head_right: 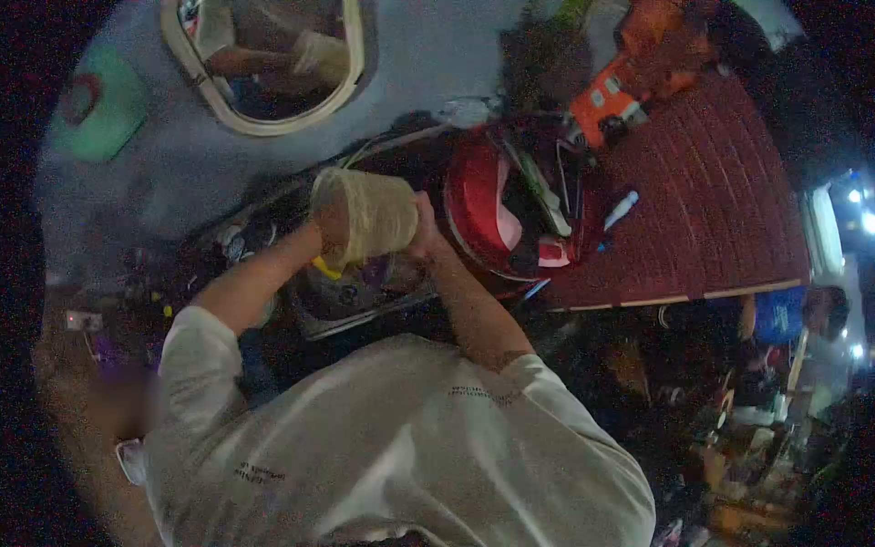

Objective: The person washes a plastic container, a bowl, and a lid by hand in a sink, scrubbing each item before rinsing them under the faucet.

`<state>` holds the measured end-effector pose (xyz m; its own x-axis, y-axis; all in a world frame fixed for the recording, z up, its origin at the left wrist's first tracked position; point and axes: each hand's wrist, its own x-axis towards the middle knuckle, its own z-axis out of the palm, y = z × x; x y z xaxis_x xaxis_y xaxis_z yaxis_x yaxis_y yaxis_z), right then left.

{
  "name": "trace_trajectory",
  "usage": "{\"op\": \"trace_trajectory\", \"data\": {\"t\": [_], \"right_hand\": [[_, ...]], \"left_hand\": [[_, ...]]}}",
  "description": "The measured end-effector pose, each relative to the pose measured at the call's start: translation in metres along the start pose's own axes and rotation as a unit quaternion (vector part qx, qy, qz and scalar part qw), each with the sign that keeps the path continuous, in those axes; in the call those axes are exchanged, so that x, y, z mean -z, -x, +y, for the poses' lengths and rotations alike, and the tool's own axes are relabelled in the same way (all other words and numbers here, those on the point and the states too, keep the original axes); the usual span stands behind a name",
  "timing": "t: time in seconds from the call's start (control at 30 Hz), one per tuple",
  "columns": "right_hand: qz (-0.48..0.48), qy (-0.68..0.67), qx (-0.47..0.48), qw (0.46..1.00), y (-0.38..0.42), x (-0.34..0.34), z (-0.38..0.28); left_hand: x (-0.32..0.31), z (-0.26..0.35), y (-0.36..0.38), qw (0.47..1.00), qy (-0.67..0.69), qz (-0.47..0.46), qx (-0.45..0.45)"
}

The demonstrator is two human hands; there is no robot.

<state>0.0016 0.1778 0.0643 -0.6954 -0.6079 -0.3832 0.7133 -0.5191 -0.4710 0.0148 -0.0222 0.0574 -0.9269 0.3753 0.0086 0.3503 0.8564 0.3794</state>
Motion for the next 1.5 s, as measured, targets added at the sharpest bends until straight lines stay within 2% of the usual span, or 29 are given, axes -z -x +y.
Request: {"op": "trace_trajectory", "data": {"t": [0.1,0.17,0.2,0.23,0.27,0.37,0.4,0.43,0.47,0.5,0.53,0.57,0.6,0.63,0.7,0.77,0.83,0.9,0.97,1.03,1.1,1.13,1.2,1.23,1.3,1.37,1.43,1.47,1.5], "right_hand": [[0.02,0.117,0.11,0.987,0.001,-0.012,-0.003],[0.006,0.103,-0.006,0.995,-0.024,0.009,-0.006],[0.006,0.103,-0.007,0.995,-0.026,0.013,-0.003],[0.025,0.146,0.052,0.988,-0.026,0.018,-0.001],[0.045,0.19,0.111,0.974,-0.023,0.022,0.0],[0.016,0.097,0.124,0.987,-0.041,0.054,0.004],[0.015,0.1,0.121,0.988,-0.041,0.059,0.002],[-0.075,0.043,0.122,0.989,-0.04,0.065,-0.002],[-0.163,-0.016,0.122,0.979,-0.037,0.062,-0.004],[-0.165,-0.016,0.116,0.979,-0.039,0.056,-0.006],[-0.139,-0.01,0.061,0.988,-0.043,0.05,-0.008],[-0.11,-0.003,0.005,0.994,-0.043,0.045,-0.007],[-0.176,0.035,-0.036,0.983,-0.036,0.042,-0.006],[-0.176,0.037,-0.043,0.983,-0.032,0.037,-0.001],[-0.091,0.004,-0.008,0.996,-0.025,0.017,0.006],[-0.071,-0.005,-0.004,0.997,-0.031,0.03,0.012],[-0.104,-0.017,0.008,0.994,-0.023,0.023,-0.003],[-0.214,-0.027,-0.029,0.976,-0.029,0.026,-0.015],[-0.173,0.012,-0.059,0.983,-0.021,0.022,-0.012],[-0.179,0.046,-0.103,0.977,-0.003,0.005,-0.007],[-0.129,0.066,0.115,0.983,-0.024,0.04,0.012],[-0.132,0.069,0.112,0.982,-0.033,0.053,0.012],[-0.154,0.245,0.192,0.938,-0.033,0.063,0.003],[-0.159,0.303,0.218,0.914,-0.032,0.069,0.0],[-0.077,0.096,0.069,0.99,-0.015,0.044,0.005],[-0.088,0.079,0.088,0.989,-0.034,0.063,0.013],[-0.221,-0.019,0.044,0.974,-0.025,0.045,0.011],[-0.263,-0.052,0.028,0.963,-0.021,0.036,0.01],[-0.248,-0.023,0.105,0.963,-0.017,0.029,0.005]], "left_hand": [[-0.002,0.014,-0.01,0.996,0.039,0.069,0.034],[0.0,0.024,-0.01,0.984,0.137,0.103,0.057],[0.003,0.026,-0.01,0.97,0.205,0.114,0.071],[0.005,0.028,-0.01,0.949,0.279,0.122,0.084],[0.008,0.03,-0.01,0.913,0.375,0.128,0.095],[0.019,0.037,-0.002,0.752,0.642,0.127,0.077],[0.02,0.041,0.006,0.727,0.672,0.13,0.061],[0.022,0.047,0.013,0.617,0.767,0.113,0.134],[0.02,0.049,0.027,0.886,0.436,0.129,0.089],[0.02,0.049,0.034,0.885,0.436,0.133,0.094],[0.021,0.048,0.041,0.951,0.286,0.113,0.018],[0.026,0.053,0.049,0.986,0.129,0.086,-0.058],[0.019,0.037,0.042,0.98,0.134,0.12,-0.088],[0.011,0.024,0.04,0.98,0.137,0.123,-0.081],[0.039,0.034,0.034,0.956,0.271,0.021,0.115],[0.029,0.033,0.024,0.922,0.355,0.068,0.138],[0.03,0.048,0.026,0.936,0.34,0.04,0.08],[0.03,0.059,0.031,0.962,0.206,0.157,-0.082],[0.033,0.05,0.037,0.972,0.141,0.091,-0.166],[0.032,0.047,0.027,0.969,0.204,0.075,-0.119],[0.026,0.053,0.013,0.991,0.096,0.082,-0.043],[0.02,0.051,0.015,0.991,0.096,0.085,-0.04],[0.008,0.056,0.023,0.985,0.088,-0.003,-0.146],[0.007,0.053,0.024,0.985,0.091,0.003,-0.145],[0.014,0.047,0.029,0.973,0.117,0.032,-0.197],[0.006,0.049,0.017,0.973,0.06,0.07,-0.211],[-0.012,0.049,0.01,0.969,0.003,0.103,-0.226],[-0.027,0.053,0.01,0.981,0.06,0.021,-0.184],[-0.03,0.056,0.012,0.981,0.09,-0.022,-0.168]]}}
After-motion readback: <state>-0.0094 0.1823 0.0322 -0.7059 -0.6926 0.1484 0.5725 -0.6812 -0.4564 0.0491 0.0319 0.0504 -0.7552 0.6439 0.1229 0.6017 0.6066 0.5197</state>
